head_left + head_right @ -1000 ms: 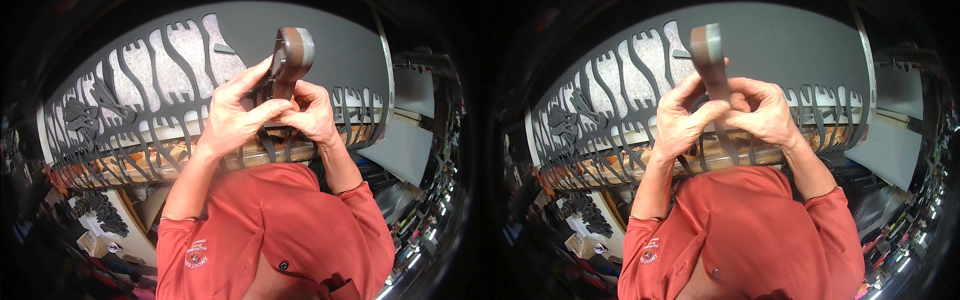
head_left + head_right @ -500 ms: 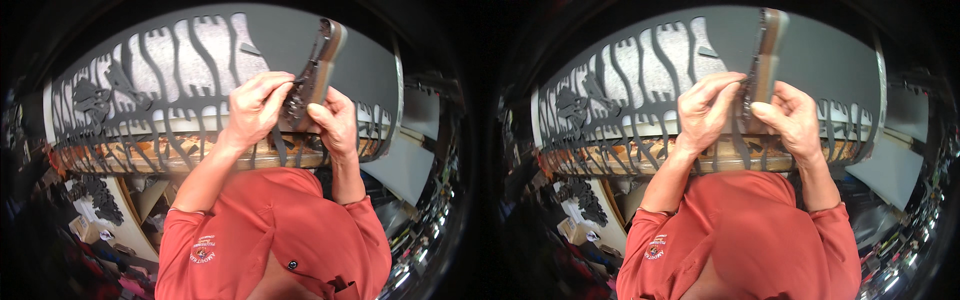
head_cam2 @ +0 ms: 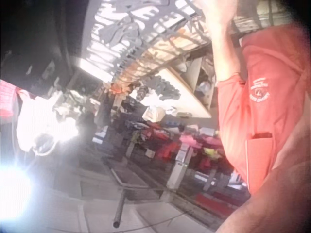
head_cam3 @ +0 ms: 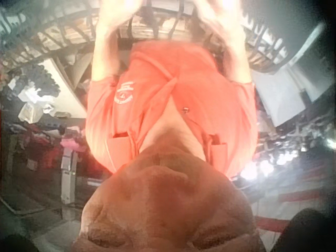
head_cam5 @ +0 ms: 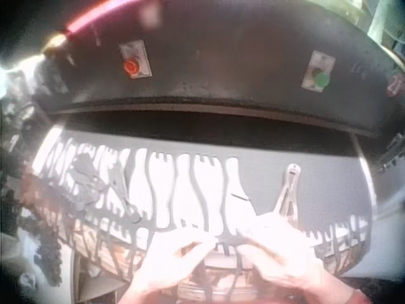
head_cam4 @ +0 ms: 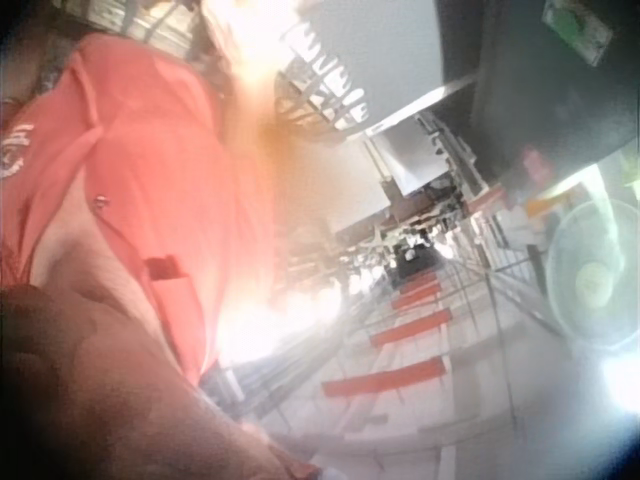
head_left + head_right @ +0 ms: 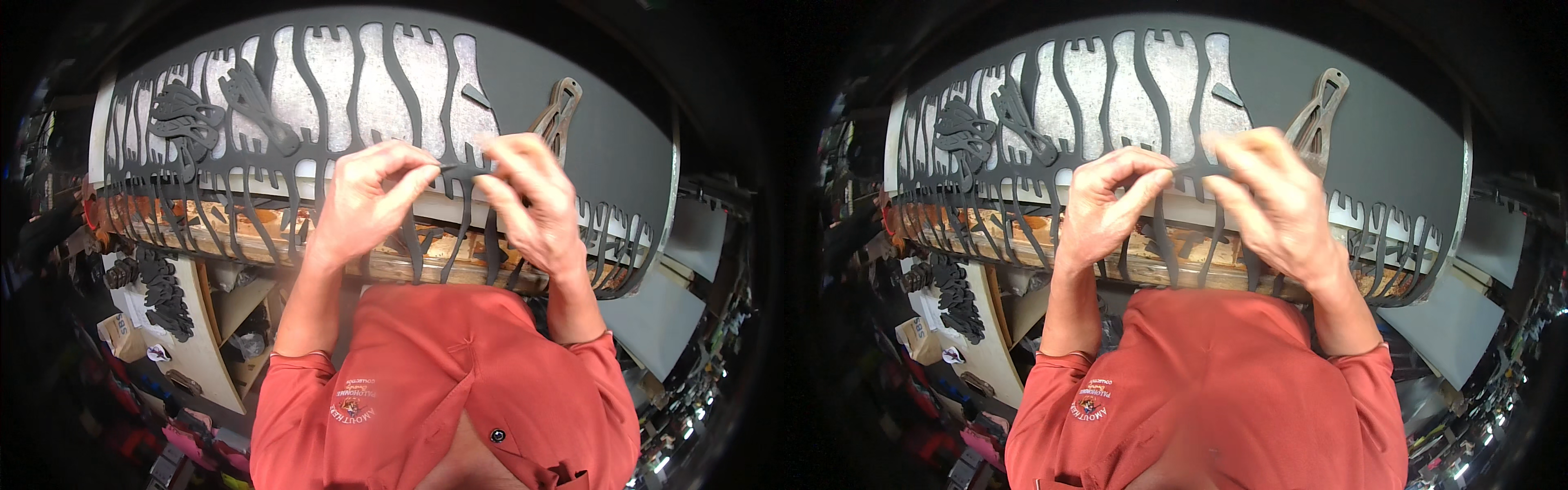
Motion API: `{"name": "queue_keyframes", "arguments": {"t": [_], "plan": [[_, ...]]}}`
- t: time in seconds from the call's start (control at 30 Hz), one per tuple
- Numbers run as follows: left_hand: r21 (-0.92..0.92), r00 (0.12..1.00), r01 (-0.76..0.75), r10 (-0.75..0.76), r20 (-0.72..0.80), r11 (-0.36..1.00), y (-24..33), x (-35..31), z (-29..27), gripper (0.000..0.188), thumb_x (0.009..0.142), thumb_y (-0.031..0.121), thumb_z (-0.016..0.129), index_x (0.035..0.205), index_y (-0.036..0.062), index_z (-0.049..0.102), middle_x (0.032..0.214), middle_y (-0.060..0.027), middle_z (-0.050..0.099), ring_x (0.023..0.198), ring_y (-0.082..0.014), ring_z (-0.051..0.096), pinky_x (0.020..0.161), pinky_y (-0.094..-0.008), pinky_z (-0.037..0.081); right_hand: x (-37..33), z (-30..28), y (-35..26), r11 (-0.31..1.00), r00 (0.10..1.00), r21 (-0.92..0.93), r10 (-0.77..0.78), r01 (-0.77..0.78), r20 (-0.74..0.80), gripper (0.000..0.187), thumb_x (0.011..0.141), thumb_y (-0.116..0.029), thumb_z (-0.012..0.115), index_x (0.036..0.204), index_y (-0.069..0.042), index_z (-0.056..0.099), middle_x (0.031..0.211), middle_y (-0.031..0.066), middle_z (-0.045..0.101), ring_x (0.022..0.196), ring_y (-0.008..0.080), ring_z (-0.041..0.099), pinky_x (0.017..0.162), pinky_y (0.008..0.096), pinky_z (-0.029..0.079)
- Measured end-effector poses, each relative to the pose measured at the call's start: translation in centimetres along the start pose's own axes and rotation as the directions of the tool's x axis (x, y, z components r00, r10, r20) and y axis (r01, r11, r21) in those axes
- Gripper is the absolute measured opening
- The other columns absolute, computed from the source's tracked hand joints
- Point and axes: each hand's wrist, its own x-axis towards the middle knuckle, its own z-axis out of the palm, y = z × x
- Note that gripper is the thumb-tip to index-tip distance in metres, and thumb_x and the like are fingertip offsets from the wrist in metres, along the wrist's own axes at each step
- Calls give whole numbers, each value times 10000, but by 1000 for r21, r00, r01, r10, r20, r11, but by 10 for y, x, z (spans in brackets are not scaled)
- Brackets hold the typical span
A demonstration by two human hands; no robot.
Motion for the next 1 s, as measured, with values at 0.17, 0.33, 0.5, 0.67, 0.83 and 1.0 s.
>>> {"name": "queue_keyframes", "arguments": {"t": [0.17,0.33,0.5,0.67,0.83,1.0], "plan": [[76,1000,7,-6,-6,997,-1,-9,-15,92,971,25,756,1045,-24,779,974,-102,776,873,-141,701,782,-288,559,33,31,8,989,976,77,-139,128,168,133,951,-15,759,1077,25,754,857,104,698,728,216,668,661,332,538],[81,699,250,-122,-704,965,-15,-6,-67,275,1026,158,750,1183,-67,739,1017,-152,775,913,-181,719,858,-323,580,34,62,15,992,997,122,-24,15,74,89,983,-30,731,1049,28,744,825,97,683,709,176,665,636,321,521],[432,674,622,-167,-720,653,-41,18,-112,812,862,445,864,1454,-49,606,1199,-189,773,1156,-328,736,1064,-420,531,35,85,23,968,985,192,169,-161,-29,95,996,-58,703,1022,27,739,814,115,706,660,192,672,608,322,516],[232,613,489,-141,-778,841,-48,36,-98,845,861,228,878,1534,-94,482,1087,-164,760,995,-245,731,928,-389,585,37,71,19,693,879,568,462,-444,123,205,1062,-168,698,1109,29,727,881,45,737,685,89,675,588,246,529],[-133,778,77,-143,-612,988,-12,10,-55,366,944,23,806,1285,-18,678,1008,-42,741,796,-78,671,682,-217,508,35,53,-9,469,895,821,432,-325,108,237,1057,-173,723,1170,36,719,902,87,747,699,108,711,553,213,535],[-430,866,-30,-191,-462,903,6,-9,11,379,946,-69,778,1303,-51,651,1096,-98,765,918,-113,725,807,-254,604,33,49,-34,531,920,800,387,-281,67,199,1044,-130,732,1164,28,738,909,68,752,730,89,705,605,207,552]]}}
